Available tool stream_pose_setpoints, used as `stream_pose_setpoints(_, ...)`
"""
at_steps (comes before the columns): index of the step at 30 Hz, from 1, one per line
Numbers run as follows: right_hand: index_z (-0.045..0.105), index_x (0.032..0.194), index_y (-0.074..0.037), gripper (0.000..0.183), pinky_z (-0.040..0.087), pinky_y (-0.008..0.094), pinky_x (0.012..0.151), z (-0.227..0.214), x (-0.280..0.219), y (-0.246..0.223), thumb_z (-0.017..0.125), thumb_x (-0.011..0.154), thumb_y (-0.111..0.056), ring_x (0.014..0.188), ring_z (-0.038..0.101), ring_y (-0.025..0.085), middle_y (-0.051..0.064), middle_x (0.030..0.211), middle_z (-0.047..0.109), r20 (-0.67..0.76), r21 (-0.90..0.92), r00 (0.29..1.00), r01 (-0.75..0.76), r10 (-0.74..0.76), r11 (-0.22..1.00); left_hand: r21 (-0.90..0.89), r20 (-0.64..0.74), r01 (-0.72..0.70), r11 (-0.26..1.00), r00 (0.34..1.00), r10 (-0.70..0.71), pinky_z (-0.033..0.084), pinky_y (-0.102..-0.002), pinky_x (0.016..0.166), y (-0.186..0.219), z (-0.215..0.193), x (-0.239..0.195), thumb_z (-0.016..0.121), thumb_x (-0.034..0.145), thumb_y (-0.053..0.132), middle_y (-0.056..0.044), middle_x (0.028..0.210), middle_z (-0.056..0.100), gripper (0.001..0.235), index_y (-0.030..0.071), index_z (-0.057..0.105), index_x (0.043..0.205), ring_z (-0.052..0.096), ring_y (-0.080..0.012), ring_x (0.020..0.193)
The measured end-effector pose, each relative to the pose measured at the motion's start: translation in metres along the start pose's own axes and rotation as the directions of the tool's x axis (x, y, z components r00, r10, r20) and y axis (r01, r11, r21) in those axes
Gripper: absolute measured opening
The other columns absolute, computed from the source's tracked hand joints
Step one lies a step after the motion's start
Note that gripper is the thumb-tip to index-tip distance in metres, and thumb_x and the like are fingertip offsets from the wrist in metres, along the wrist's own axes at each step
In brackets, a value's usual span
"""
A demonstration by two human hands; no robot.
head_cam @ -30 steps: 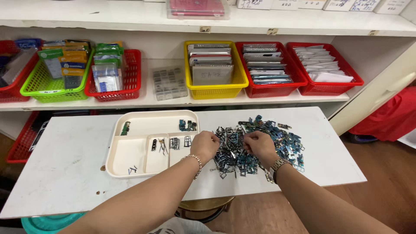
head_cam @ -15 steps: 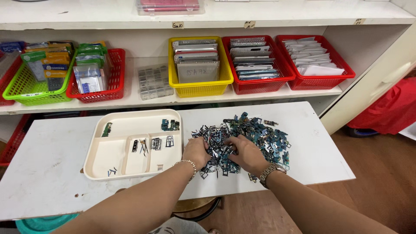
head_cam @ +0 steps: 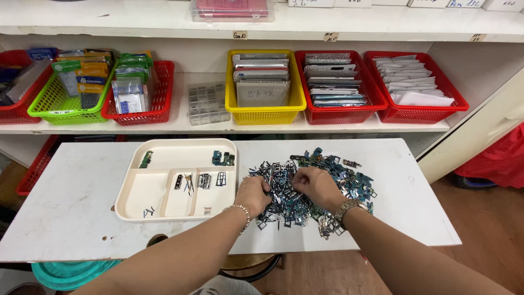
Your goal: The person sorts a pile of small electronic components, likely circuit board fragments, on a white table. They pick up individual pieces, separate them, and place them into compartments of a beige tray. The person continues this sorting process throughout the clip.
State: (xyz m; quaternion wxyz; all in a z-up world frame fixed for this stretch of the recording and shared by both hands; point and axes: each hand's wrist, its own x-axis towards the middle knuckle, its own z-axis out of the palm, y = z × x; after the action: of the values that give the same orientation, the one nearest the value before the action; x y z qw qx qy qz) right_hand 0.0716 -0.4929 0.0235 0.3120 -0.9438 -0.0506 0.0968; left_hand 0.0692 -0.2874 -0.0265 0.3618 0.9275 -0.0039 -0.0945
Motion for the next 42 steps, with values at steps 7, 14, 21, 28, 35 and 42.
stream_pose_setpoints(7,0.066,0.114,0.004,0.024,0.061,0.027,0.083,-0.008,0.011,0.012,0.066,0.095,-0.01,0.086,0.069,0.016,0.01,0.099,0.069,0.236,0.776,0.949,-0.313,0.209,0.548,-0.696,0.217,0.26,0.669,0.965,-0.149,0.059,-0.028,0.065,0.018,0.01,0.033,0.071,0.091,0.014,-0.007,0.087,0.077,0.014,0.004,0.077,0.099,0.069,-0.0167,0.071)
stream_pose_setpoints(14,0.056,0.122,0.004,0.027,0.058,0.029,0.09,-0.004,0.002,0.001,0.06,0.096,-0.005,0.094,0.071,0.019,0.011,0.104,0.068,0.246,0.888,0.947,-0.306,0.209,0.343,-0.755,0.327,0.317,0.574,0.941,-0.089,0.058,-0.02,0.06,0.02,0.002,0.038,0.071,0.095,0.017,-0.004,0.086,0.075,0.017,0.002,0.075,0.103,0.066,-0.0069,0.066)
stream_pose_setpoints(21,0.066,0.117,0.0,0.026,0.06,0.026,0.088,-0.006,-0.01,-0.006,0.063,0.099,-0.02,0.091,0.067,0.013,0.006,0.1,0.068,0.238,0.865,0.945,-0.31,0.223,0.393,-0.739,0.302,0.284,0.61,0.95,-0.076,0.056,-0.019,0.057,0.022,-0.01,0.028,0.072,0.093,0.014,-0.003,0.083,0.075,0.014,0.003,0.077,0.1,0.062,-0.0058,0.06)
stream_pose_setpoints(28,0.067,0.119,-0.003,0.026,0.059,0.024,0.088,0.0,-0.006,-0.014,0.065,0.096,-0.013,0.089,0.065,0.01,0.003,0.1,0.067,0.224,0.864,0.954,-0.288,0.197,0.414,-0.762,0.35,0.363,0.535,0.928,-0.132,0.058,-0.018,0.063,0.027,-0.028,0.012,0.067,0.097,0.019,-0.004,0.089,0.076,0.018,0.006,0.075,0.106,0.067,-0.0072,0.07)
stream_pose_setpoints(35,0.066,0.123,-0.005,0.028,0.059,0.025,0.091,0.008,-0.003,-0.025,0.062,0.096,-0.013,0.093,0.065,0.012,0.005,0.103,0.066,0.235,0.866,0.946,-0.308,0.222,0.394,-0.761,0.325,0.32,0.564,0.941,-0.096,0.059,-0.02,0.062,0.011,-0.031,0.013,0.069,0.096,0.016,-0.004,0.088,0.077,0.013,0.004,0.072,0.101,0.065,-0.0062,0.066)
stream_pose_setpoints(42,0.069,0.122,-0.005,0.027,0.057,0.024,0.082,0.016,0.004,-0.028,0.064,0.099,-0.016,0.085,0.061,0.008,0.001,0.096,0.063,0.228,0.805,0.964,-0.265,0.135,0.531,-0.752,0.251,0.229,0.618,0.967,-0.053,0.055,-0.019,0.056,-0.001,-0.028,0.015,0.071,0.094,0.011,-0.005,0.084,0.077,0.009,0.002,0.073,0.095,0.062,-0.0058,0.059)
